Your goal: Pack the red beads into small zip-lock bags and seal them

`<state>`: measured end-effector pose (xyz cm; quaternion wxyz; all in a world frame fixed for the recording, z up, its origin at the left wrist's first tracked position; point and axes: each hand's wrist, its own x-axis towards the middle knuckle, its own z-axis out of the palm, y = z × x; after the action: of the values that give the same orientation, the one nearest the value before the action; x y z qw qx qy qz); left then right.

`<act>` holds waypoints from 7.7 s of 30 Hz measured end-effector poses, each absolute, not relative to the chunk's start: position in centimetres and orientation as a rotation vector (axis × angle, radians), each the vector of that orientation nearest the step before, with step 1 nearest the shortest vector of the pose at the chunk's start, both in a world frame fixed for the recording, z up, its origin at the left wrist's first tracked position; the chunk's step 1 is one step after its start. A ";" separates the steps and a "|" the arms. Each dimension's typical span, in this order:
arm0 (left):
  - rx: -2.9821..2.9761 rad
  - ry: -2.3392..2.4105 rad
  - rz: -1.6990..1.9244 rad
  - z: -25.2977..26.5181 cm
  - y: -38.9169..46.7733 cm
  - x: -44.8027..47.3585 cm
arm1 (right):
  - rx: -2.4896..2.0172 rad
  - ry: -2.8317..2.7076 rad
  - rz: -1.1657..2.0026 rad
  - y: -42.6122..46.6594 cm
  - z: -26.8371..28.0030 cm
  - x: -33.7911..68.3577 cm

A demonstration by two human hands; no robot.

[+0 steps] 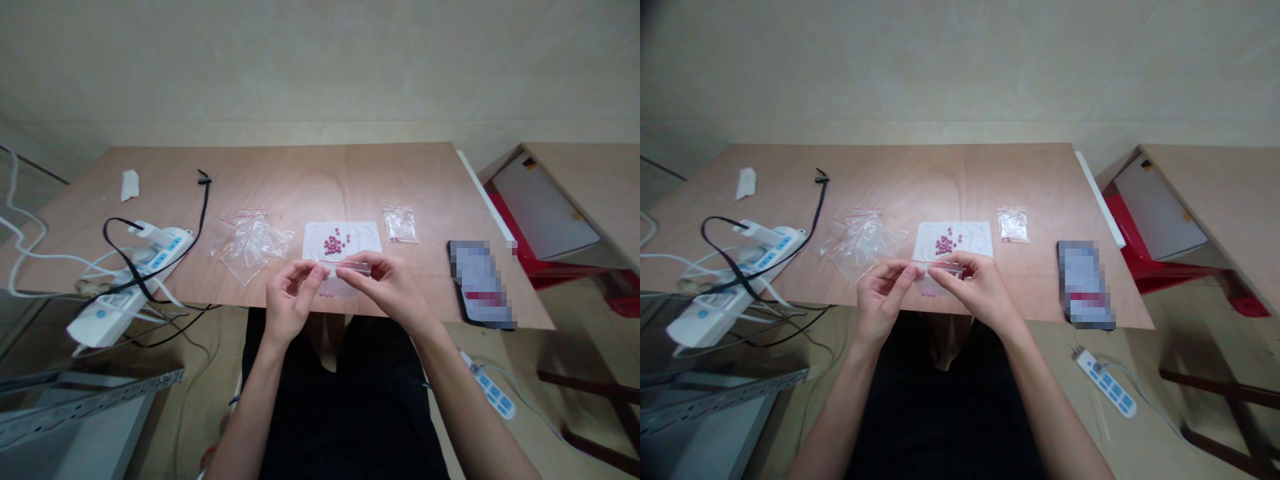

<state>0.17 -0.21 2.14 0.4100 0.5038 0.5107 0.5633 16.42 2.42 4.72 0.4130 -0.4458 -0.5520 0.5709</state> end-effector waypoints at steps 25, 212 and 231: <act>1.278 1.227 1.343 2.8 -0.3 0.5 | -1.137 -1.286 1.375 1.3 4.5 17.8; 1.835 1.400 1.247 -0.3 4.6 2.0 | -1.064 -1.908 0.760 5.3 1.9 16.0; 1.293 1.268 1.481 -0.1 4.1 1.5 | -1.127 -1.352 1.421 5.5 2.8 16.9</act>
<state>1.46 4.10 -0.12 0.3901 0.5089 0.4991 0.5829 16.93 5.54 2.81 0.4257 -0.4507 -0.5408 0.5685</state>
